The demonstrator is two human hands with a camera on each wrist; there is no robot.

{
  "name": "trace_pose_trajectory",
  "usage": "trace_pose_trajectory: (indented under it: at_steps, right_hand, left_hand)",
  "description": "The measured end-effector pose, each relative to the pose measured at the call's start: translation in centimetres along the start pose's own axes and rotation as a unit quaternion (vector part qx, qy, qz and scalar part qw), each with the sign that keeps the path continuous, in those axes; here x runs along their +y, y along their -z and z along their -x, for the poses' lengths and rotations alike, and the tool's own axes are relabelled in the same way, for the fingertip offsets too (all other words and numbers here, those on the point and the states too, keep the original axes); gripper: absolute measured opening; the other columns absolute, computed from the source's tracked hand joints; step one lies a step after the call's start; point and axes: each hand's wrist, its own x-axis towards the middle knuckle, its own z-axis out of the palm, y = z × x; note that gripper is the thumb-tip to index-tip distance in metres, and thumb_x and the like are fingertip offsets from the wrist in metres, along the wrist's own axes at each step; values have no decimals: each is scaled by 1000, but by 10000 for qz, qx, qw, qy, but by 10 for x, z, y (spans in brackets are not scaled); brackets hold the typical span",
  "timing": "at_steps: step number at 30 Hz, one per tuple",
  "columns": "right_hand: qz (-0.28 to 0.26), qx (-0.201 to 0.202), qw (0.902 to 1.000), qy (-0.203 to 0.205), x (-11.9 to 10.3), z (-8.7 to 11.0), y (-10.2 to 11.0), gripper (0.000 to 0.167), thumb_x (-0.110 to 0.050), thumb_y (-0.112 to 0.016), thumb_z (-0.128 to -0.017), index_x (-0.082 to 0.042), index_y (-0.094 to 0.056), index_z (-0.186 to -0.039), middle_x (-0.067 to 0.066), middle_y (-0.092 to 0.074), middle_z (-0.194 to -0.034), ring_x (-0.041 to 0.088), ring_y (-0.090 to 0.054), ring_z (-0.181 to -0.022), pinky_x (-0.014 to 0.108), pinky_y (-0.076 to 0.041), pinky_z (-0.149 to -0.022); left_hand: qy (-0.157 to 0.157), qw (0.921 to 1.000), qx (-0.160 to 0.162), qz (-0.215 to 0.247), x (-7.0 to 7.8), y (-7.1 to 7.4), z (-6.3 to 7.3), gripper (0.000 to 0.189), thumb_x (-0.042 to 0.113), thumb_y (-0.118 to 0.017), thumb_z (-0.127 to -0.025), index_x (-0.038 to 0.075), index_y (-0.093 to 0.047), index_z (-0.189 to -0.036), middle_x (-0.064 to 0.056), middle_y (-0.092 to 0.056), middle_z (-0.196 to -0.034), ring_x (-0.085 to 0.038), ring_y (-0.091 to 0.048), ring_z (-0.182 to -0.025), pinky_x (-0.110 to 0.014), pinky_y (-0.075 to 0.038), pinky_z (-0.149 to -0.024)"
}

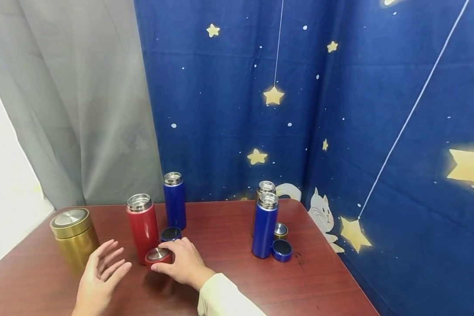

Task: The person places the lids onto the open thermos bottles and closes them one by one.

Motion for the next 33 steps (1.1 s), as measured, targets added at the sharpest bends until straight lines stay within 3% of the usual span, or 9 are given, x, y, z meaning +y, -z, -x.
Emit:
trace_pose_trajectory:
  at_steps: [5,9,16,23,33]
  right_hand:
    - [-109,215,9996,153,0,-3,4,48,-47,-75,-82,-20,-67,-121,-10,-66,-105,3,-48,-88,13,-41,-76]
    - [-91,389,9988,293,0,-5,5,47,-47,-74,-83,-21,-66,-121,-10,-66,-107,3,-49,-90,12,-41,-78]
    - [-159,698,9965,426,1,-4,5,46,-46,-73,-84,-22,-65,-122,-9,-66,-108,4,-50,-92,13,-42,-79]
    - [-320,930,9944,383,2,-3,3,46,-44,-73,-84,-21,-65,-123,-10,-66,-108,4,-51,-95,14,-43,-80]
    - [-469,1184,9909,444,2,-3,1,47,-43,-72,-85,-19,-64,-124,-9,-67,-111,5,-51,-98,16,-44,-82]
  left_hand:
    - [54,9975,-681,-167,-1,-2,-3,79,3,-68,-89,14,-23,-153,-8,-34,-149,-6,-40,-130,-9,-40,-93]
    - [45,9956,-922,-141,-3,-5,-6,80,6,-66,-92,17,-17,-155,-13,-26,-153,-17,-34,-136,-8,-37,-94]
    - [13,9951,-982,-88,-6,-11,-12,77,8,-61,-95,18,-13,-156,-14,-20,-156,-14,-27,-139,-6,-32,-94]
    - [172,9958,-899,-55,-14,-14,-21,78,8,-60,-96,15,-11,-156,-16,-18,-157,-41,-23,-140,-4,-31,-93]
    - [221,9965,-810,16,-22,-21,-29,80,10,-61,-95,13,-10,-156,-22,-20,-155,-43,-26,-138,-4,-33,-92]
